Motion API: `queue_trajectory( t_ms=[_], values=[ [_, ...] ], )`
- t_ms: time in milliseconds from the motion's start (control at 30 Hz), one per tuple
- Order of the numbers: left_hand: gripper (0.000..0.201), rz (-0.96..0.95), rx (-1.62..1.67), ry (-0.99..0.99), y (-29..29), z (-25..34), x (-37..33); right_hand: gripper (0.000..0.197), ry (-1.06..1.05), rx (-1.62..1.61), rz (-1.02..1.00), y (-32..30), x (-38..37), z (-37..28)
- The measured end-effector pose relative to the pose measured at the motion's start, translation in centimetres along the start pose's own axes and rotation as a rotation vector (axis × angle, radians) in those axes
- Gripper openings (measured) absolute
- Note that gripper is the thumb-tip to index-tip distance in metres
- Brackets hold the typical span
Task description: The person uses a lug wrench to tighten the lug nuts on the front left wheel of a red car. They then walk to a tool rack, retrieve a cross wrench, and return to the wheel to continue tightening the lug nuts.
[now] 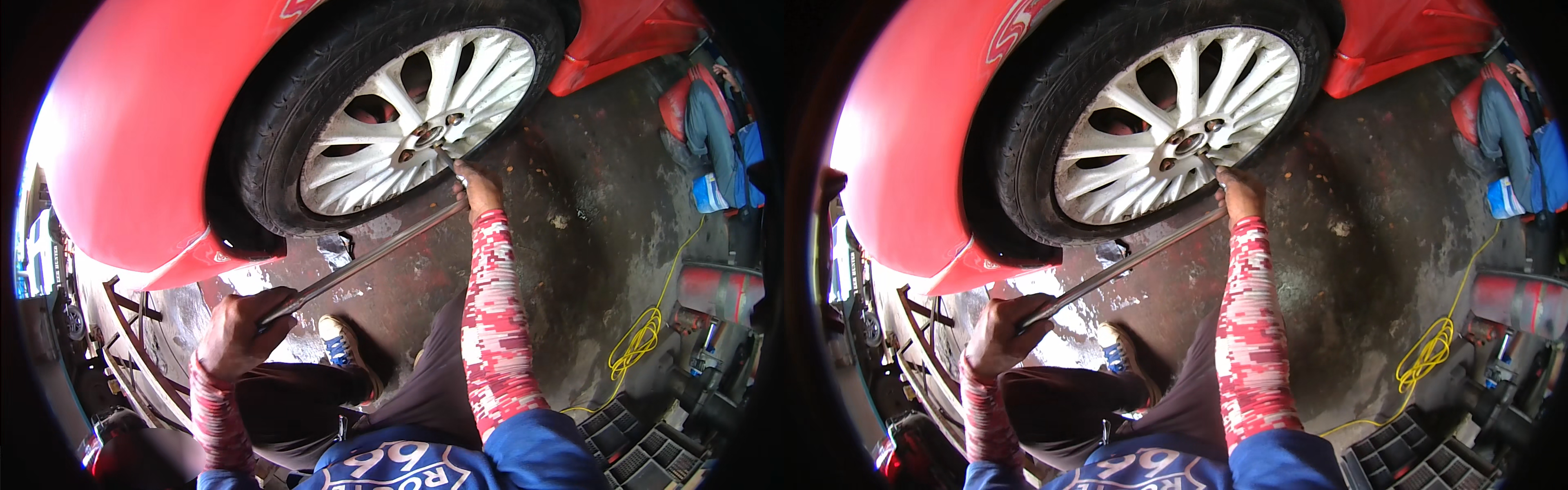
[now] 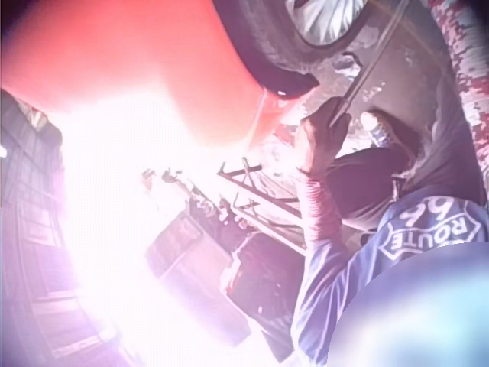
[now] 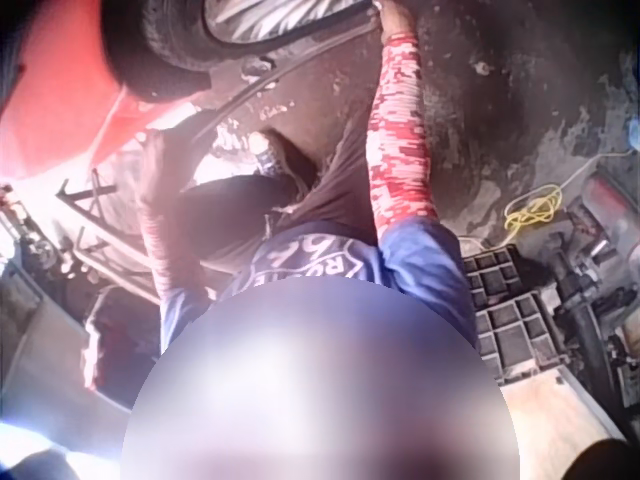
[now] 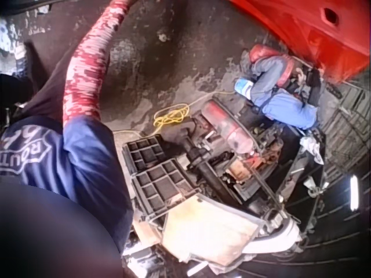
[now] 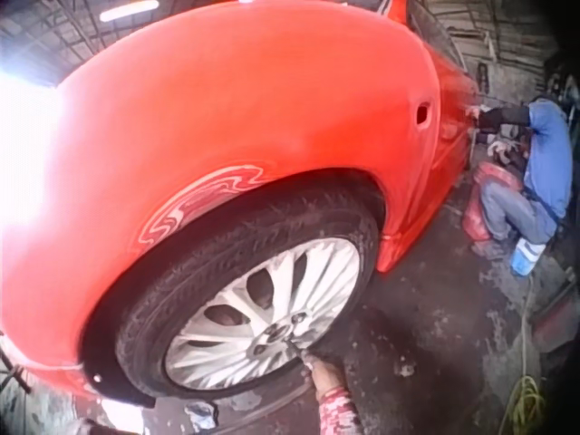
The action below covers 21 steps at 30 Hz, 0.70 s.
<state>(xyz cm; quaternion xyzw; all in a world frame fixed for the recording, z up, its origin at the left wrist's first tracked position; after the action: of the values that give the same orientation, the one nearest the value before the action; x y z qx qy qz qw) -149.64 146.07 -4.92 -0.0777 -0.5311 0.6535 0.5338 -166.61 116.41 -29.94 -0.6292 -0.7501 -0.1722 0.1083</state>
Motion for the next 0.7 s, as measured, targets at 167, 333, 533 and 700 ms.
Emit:
queue_trajectory(
  t_ms=[167, 333, 533, 700],
  values=[
    [0.029, -0.041, -0.033, -0.044, 2.1, -1.6, -1.5, 0.020, -0.028, 0.002, 0.016, -0.4, -0.4, 0.4],
    [0.028, -0.059, -0.029, -0.031, 1.7, -2.4, -2.5, 0.015, -0.008, -0.051, 0.016, -0.2, -0.6, 0.7],
    [0.028, -0.049, -0.065, -0.067, 0.6, -2.5, -1.9, 0.017, 0.083, 0.050, -0.048, 0.2, 0.5, -0.1],
    [0.031, 0.010, 0.005, -0.162, -1.4, -1.4, 1.5, 0.019, 0.087, 0.038, -0.167, 1.3, 2.5, -1.3]
  ],
)
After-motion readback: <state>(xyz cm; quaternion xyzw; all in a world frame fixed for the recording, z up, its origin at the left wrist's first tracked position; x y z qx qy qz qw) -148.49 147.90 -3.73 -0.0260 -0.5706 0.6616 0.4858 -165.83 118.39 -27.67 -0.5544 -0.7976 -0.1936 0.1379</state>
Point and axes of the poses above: each hand's wrist, its own x-axis away from the middle knuckle, its own y-axis out of the palm, z = x × y, the point moved 3 cm from there along -x, towards the middle knuckle, and after that the axes turned 8 degrees about -y, right-handed, at the moved point
